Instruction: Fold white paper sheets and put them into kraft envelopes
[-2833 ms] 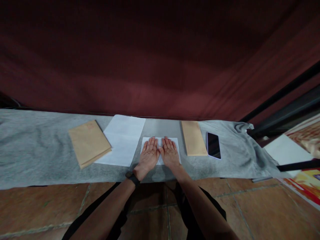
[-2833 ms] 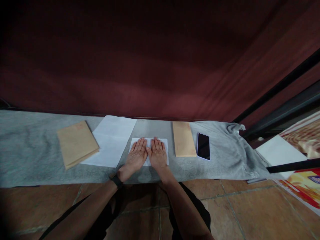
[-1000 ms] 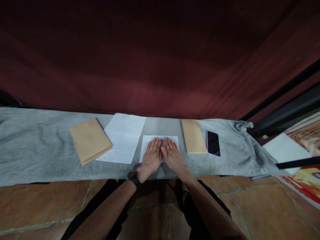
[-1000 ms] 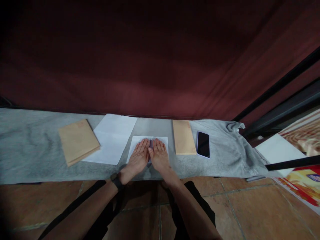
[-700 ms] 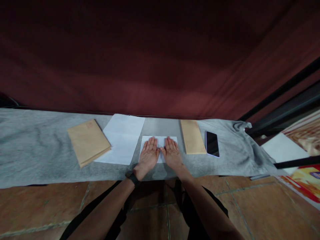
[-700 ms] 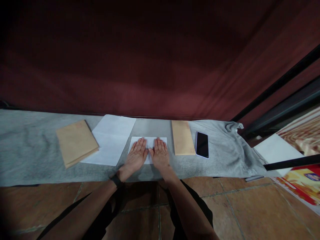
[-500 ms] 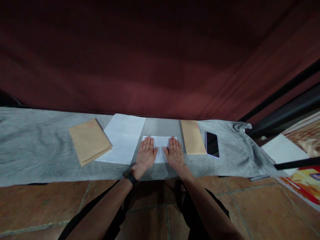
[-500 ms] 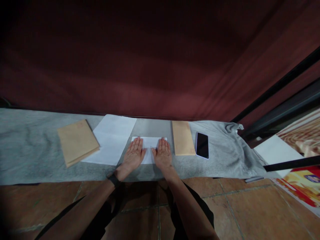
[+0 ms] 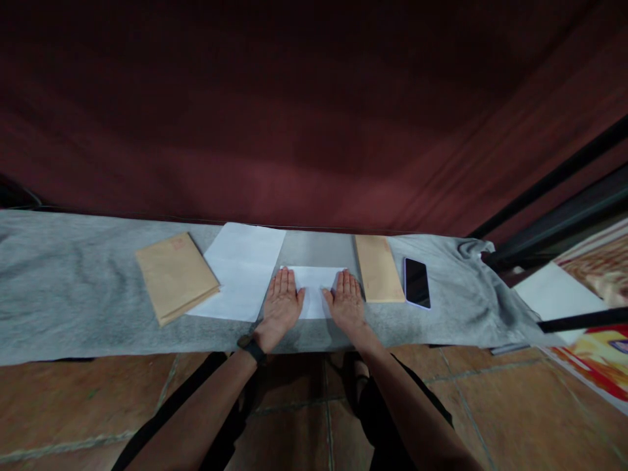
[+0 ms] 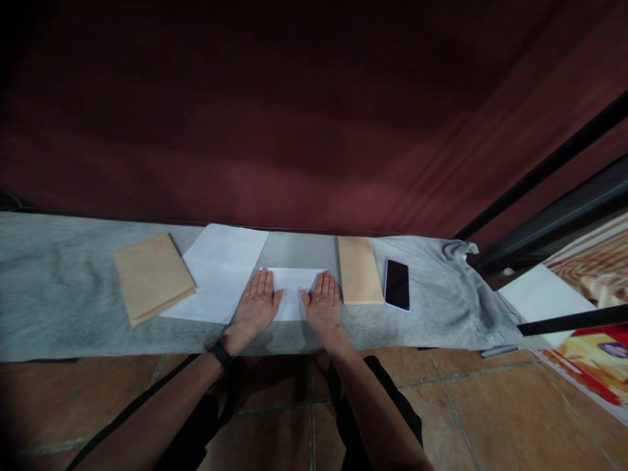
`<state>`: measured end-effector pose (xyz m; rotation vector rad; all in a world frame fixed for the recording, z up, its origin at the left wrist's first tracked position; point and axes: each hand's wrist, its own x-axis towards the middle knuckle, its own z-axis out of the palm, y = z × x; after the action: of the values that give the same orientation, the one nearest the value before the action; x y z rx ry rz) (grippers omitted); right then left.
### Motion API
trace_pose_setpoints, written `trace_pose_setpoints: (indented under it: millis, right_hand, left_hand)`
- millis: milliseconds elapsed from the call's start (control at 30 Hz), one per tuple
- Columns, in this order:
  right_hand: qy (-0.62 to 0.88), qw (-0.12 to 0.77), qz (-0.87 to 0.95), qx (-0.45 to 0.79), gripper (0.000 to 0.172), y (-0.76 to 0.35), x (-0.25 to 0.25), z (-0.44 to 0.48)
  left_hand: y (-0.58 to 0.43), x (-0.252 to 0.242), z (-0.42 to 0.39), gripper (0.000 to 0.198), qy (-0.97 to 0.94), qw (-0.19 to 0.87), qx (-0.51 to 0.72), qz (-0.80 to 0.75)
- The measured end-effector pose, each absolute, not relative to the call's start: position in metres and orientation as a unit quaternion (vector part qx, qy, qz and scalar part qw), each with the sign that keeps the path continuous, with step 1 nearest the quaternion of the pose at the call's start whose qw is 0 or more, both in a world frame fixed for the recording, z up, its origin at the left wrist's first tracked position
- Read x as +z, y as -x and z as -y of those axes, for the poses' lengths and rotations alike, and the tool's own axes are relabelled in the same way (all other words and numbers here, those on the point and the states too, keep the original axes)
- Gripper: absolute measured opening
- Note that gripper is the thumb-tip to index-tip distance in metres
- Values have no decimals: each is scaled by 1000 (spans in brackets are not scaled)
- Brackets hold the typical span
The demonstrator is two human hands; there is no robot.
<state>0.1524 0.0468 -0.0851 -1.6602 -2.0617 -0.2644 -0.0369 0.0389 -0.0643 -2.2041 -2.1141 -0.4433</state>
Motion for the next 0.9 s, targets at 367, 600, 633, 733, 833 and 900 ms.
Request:
trace_pose_setpoints:
  millis: [367, 600, 633, 733, 833, 900]
  right_hand:
    - [548, 183, 816, 3, 58, -141, -67, -31]
    - [553, 167, 817, -13, 60, -150, -70, -24]
    - [556, 169, 813, -24, 60, -153, -70, -24]
    - [563, 182, 805, -53, 62, -160, -73, -25]
    - [566, 196, 798, -71, 65, -164, -76, -24]
    - [567, 201, 796, -75, 66, -166, -77, -23]
  left_hand:
    - [7, -55, -12, 59, 787, 2, -127, 604]
    - [12, -58, -7, 60, 788, -6, -104, 607]
    - [14, -58, -7, 60, 785, -2, -105, 610]
    - [19, -57, -6, 63, 777, 7, -98, 622]
    - [24, -58, -4, 66, 765, 10, -87, 639]
    - [28, -58, -4, 67, 759, 10, -88, 645]
